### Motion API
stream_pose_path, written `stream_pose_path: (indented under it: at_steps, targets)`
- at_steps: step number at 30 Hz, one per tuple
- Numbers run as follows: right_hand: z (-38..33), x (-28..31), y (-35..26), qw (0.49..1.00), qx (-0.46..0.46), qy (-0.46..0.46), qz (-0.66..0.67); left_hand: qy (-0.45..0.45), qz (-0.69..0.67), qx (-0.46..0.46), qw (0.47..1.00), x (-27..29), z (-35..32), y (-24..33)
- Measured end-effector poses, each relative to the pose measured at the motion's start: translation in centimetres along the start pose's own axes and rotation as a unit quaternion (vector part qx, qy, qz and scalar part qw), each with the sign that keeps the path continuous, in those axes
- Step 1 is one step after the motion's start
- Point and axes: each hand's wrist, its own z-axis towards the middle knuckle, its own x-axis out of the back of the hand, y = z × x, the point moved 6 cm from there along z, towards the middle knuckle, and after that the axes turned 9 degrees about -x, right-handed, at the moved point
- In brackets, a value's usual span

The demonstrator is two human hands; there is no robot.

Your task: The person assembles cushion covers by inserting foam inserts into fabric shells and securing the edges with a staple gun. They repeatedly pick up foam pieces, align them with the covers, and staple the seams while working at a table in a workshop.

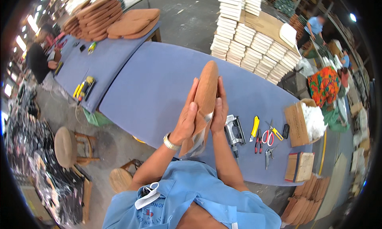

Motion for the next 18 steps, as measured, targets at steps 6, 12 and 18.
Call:
stream_pose_path:
  at_steps: [6, 12, 18]
  targets:
    - [1.7, 0.4, 2.0, 0.997, -0.057, 0.004, 0.049, -0.018, 0.040, 0.008, 0.999, 1.0, 0.6, -2.8]
    - [-0.6, 1.1, 5.2, 0.991, -0.086, 0.022, 0.098, -0.018, -0.024, 0.208, 0.978, 1.9, -5.8, -9.3]
    - [0.2, -1.4, 0.7, 0.994, -0.077, 0.045, 0.065, -0.050, 0.018, 0.119, 0.991, 2.2, -3.2, -5.0]
